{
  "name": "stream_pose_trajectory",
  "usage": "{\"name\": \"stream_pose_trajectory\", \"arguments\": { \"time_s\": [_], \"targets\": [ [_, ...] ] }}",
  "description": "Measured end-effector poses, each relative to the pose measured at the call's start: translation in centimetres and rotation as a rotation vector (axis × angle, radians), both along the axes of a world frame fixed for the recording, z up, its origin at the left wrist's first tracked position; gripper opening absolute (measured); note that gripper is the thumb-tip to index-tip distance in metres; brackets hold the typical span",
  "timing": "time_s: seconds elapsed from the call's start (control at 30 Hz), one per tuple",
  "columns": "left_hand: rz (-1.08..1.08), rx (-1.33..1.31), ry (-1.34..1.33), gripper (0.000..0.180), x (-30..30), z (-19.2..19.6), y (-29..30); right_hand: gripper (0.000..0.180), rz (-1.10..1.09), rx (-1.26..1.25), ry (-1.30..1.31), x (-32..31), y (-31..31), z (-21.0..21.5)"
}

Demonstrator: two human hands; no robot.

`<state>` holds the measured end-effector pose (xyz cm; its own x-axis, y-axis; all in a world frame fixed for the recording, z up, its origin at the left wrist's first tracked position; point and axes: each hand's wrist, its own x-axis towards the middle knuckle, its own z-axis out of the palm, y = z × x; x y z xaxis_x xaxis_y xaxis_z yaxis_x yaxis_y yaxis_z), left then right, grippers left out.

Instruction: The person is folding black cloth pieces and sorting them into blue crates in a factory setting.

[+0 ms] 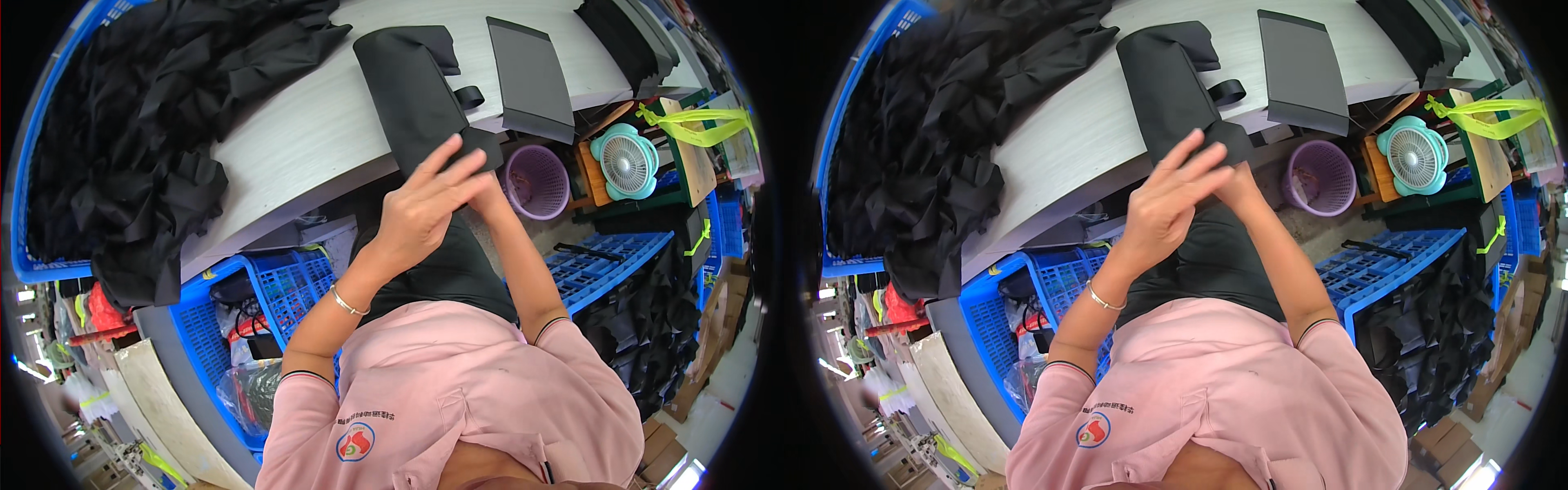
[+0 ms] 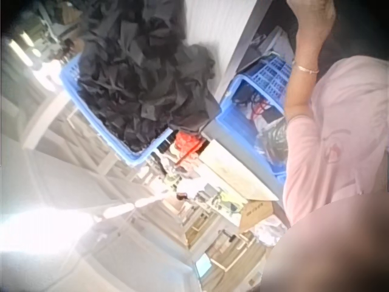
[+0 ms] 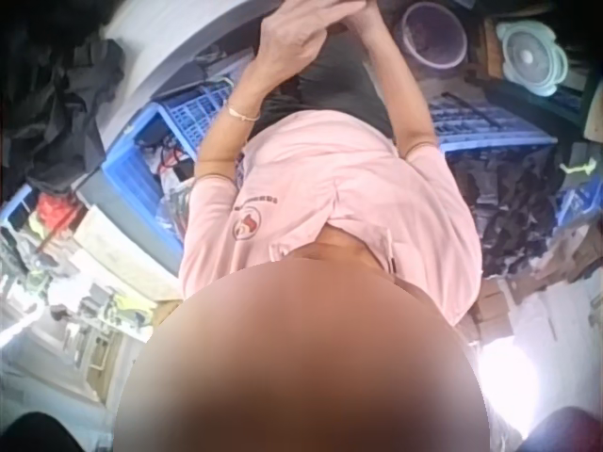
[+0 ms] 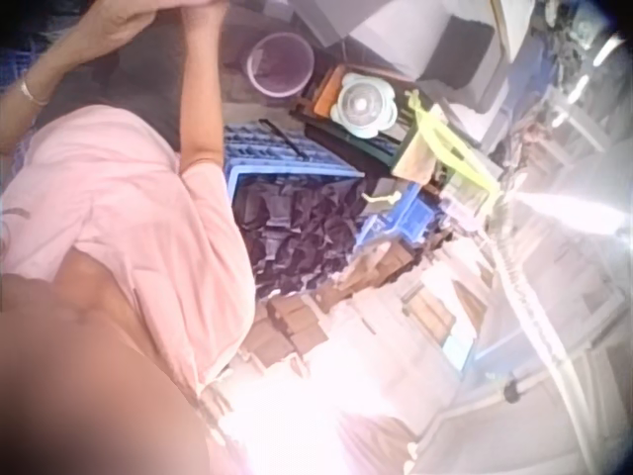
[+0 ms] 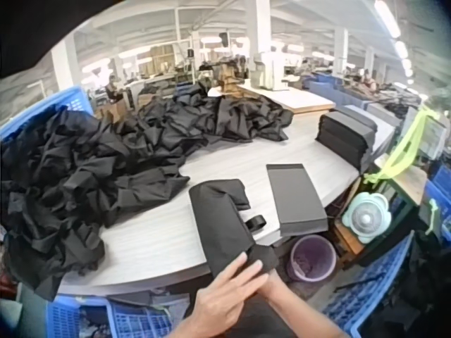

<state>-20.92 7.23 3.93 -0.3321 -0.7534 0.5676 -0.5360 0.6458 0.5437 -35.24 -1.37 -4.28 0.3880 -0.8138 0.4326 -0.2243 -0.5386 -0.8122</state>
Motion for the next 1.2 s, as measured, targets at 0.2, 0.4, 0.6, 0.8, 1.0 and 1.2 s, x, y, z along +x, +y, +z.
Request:
{"name": "stream_pose_trajectory", "arguments": {
  "time_s": [0.2, 0.4, 0.6, 0.8, 1.0, 1.2],
  "targets": [
    [0.465, -0.023, 0.223, 0.075, 1.1, -1.8, 3.9, 0.049, -0.076, 1.071, -0.762, 1.5, 1.5, 6.9],
    [0.610, -0.053, 0.316, 0.079, -2.2, -0.7, 2.4, 0.042, -0.016, 1.051, -0.855, 1.4, 1.8, 7.3],
    [0.625, -0.041, 0.517, 0.064, -2.9, -0.9, 1.8, 0.040, 0.052, 1.034, -0.934, 1.3, 2.0, 6.4],
    [0.635, -0.102, 0.579, 0.058, -2.9, -0.3, 1.9, 0.041, 0.045, 1.056, -0.988, 1.1, 2.1, 5.3],
    [0.582, -0.075, 0.561, 0.058, -3.2, -0.3, 2.2, 0.041, 0.119, 1.040, -0.987, 1.3, 1.8, 4.4],
    [0.569, -0.051, 0.556, 0.061, -3.2, -0.7, 2.5, 0.041, 0.197, 1.086, -1.070, 1.5, 1.7, 3.7]
  ]
}}
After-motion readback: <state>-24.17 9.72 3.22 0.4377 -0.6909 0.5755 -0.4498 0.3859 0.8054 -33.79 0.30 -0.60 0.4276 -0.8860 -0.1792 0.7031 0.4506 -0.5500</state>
